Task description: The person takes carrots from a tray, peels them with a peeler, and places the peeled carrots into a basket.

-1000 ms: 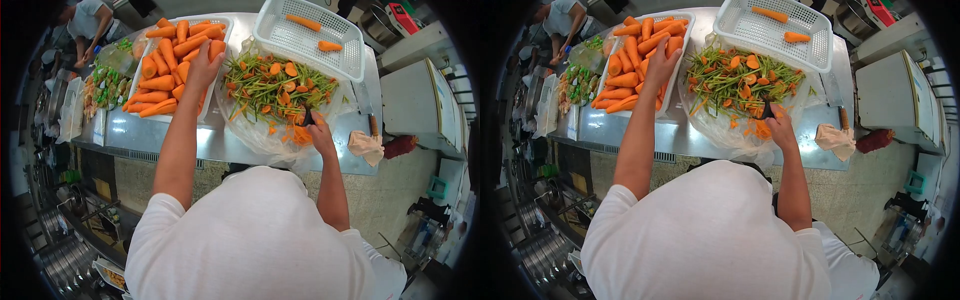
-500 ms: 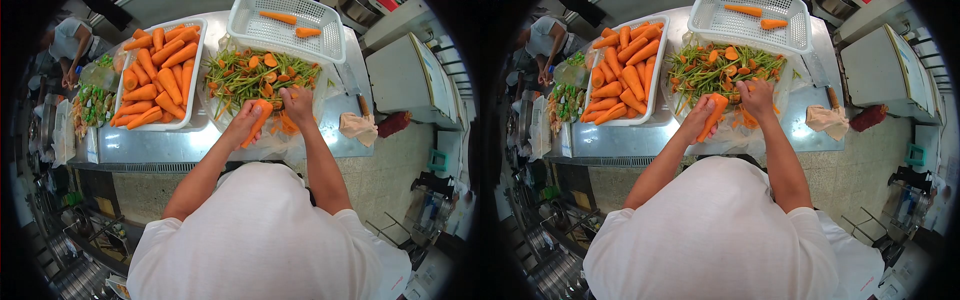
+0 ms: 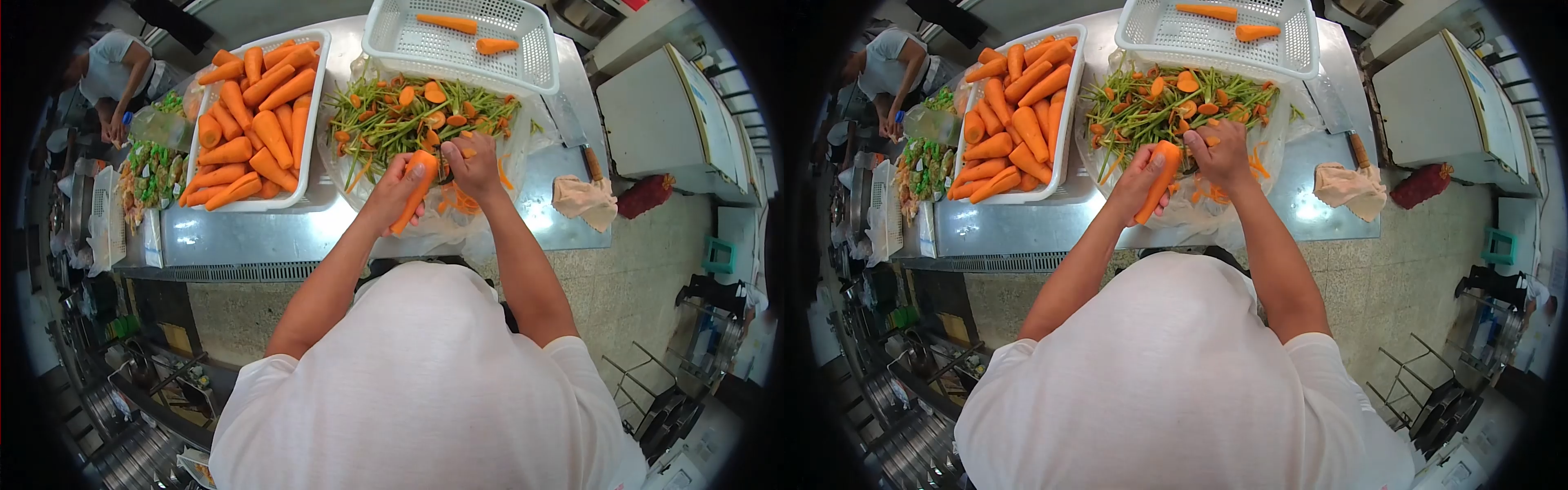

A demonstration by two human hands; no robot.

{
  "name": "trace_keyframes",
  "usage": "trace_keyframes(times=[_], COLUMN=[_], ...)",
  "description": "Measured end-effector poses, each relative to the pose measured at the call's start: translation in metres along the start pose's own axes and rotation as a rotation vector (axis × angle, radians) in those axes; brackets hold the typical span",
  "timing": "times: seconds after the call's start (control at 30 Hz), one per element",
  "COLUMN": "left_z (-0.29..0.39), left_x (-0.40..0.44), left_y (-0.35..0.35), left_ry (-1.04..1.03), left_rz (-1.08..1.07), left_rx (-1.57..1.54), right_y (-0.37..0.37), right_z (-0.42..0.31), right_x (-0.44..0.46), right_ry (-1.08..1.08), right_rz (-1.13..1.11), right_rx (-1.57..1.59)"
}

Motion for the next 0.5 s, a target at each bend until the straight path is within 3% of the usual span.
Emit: trace_keyframes(times=[0.07,0.17,0.27,0.4,0.47,0.5], left_z=[-0.006,-0.016,-0.014,0.009,0.010,0.008], left_x=[0.003,0.006,0.005,-0.005,0.001,0.002], left_y=[0.003,0.010,0.008,0.004,0.004,0.004], left_ry=[0.028,0.062,0.087,-0.059,-0.059,-0.054], left_rz=[0.011,-0.028,-0.097,-0.001,-0.008,-0.015], left_rx=[-0.147,-0.192,-0.305,-0.125,-0.038,-0.034], right_y=[-0.006,-0.003,-0.012,-0.009,0.001,-0.001], right_z=[0.010,-0.008,0.019,0.020,-0.016,-0.010], right_x=[0.006,0.009,0.005,0.004,0.014,0.011], right_ry=[-0.100,0.005,-0.059,-0.194,0.041,0.033], right_rz=[-0.088,-0.122,-0.043,-0.139,-0.071,-0.067], right_rx=[-0.022,-0.038,-0.150,0.019,0.005,0.001])
Point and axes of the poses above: each hand's wrist, its own x-axis towards the middle knuckle, its own y-axis out of the back of the hand, z = x × y, the point moved 8 cm from there along x, towards the middle knuckle, and after that the axes turned 2 degrees about -z, right-handed, at the moved point
